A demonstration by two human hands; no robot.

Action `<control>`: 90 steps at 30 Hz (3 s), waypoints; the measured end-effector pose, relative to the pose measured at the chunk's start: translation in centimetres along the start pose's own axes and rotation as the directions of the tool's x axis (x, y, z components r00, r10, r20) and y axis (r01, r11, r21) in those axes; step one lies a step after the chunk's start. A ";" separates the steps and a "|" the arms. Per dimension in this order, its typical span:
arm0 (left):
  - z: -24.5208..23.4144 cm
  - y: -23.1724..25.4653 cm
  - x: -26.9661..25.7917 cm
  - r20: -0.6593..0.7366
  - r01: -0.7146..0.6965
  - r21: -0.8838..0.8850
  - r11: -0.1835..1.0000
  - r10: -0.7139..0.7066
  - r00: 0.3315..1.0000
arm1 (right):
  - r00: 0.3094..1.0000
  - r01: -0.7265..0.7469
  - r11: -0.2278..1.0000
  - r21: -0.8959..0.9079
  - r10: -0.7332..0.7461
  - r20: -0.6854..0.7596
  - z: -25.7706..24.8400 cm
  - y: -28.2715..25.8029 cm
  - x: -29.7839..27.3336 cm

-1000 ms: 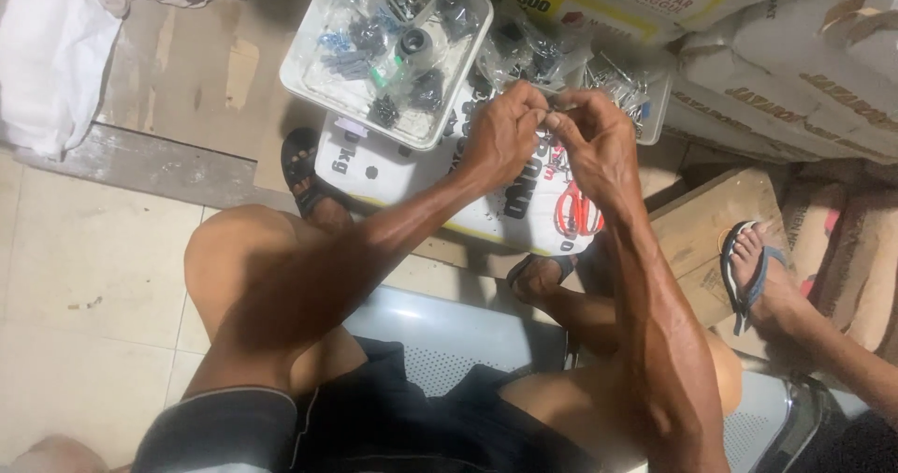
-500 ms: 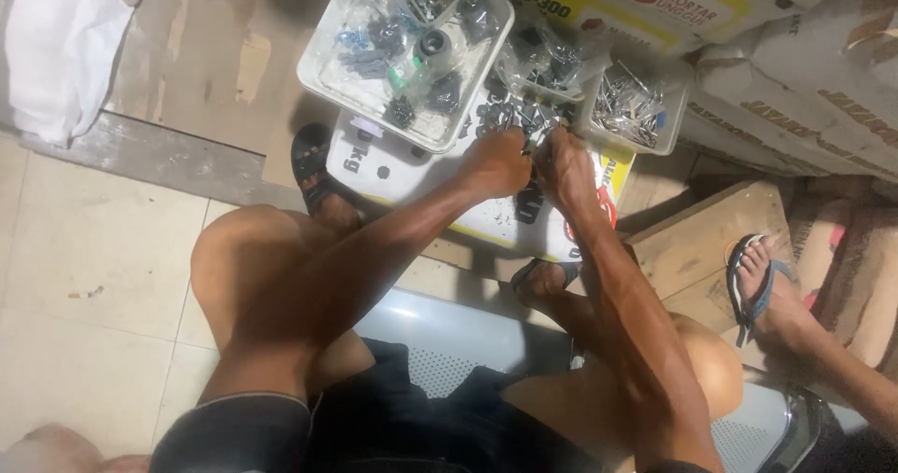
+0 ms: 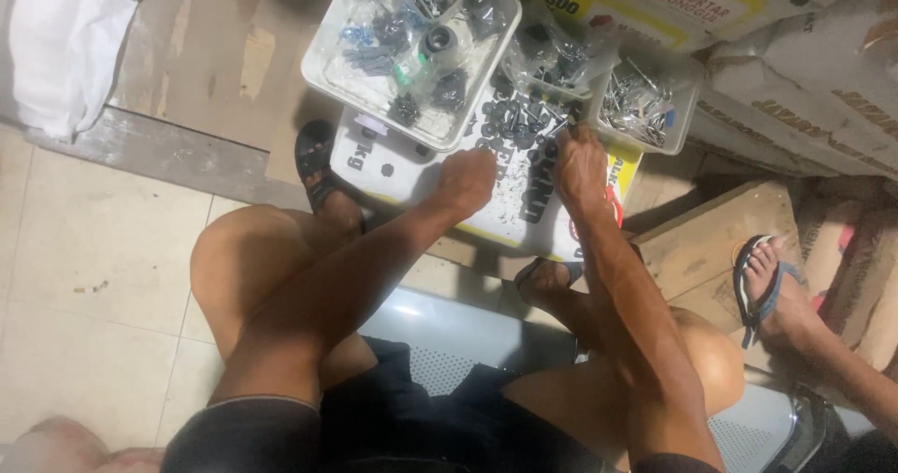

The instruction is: Assembling small metal bolts and nuts by hand.

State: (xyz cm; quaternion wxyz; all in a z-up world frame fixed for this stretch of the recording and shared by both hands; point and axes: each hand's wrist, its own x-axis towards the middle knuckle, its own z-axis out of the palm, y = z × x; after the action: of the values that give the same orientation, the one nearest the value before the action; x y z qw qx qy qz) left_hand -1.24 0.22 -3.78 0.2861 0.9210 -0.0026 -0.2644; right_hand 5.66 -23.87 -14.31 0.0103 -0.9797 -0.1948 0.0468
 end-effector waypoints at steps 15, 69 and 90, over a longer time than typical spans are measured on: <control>3.9 -0.7 2.7 -0.391 -0.214 0.157 0.964 0.260 0.883 | 0.982 -0.179 0.767 0.616 0.181 0.060 -17.2 -3.8 -4.7; 3.0 2.5 4.6 -0.260 -0.187 -0.359 0.914 0.094 0.961 | 0.995 0.093 0.828 0.553 -0.093 -0.028 -14.4 -5.1 -3.1; 5.0 0.6 3.9 -0.088 -0.224 -0.153 0.963 0.212 0.973 | 0.997 -0.002 1.000 -0.014 0.003 0.080 -4.5 0.2 -3.8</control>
State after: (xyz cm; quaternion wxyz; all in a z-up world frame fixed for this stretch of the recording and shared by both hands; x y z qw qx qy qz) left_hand -0.22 -3.48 -8.82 0.3873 0.8976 -0.0721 -0.1977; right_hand 2.70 -25.50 -9.50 -0.0044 -0.9773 -0.1940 0.0847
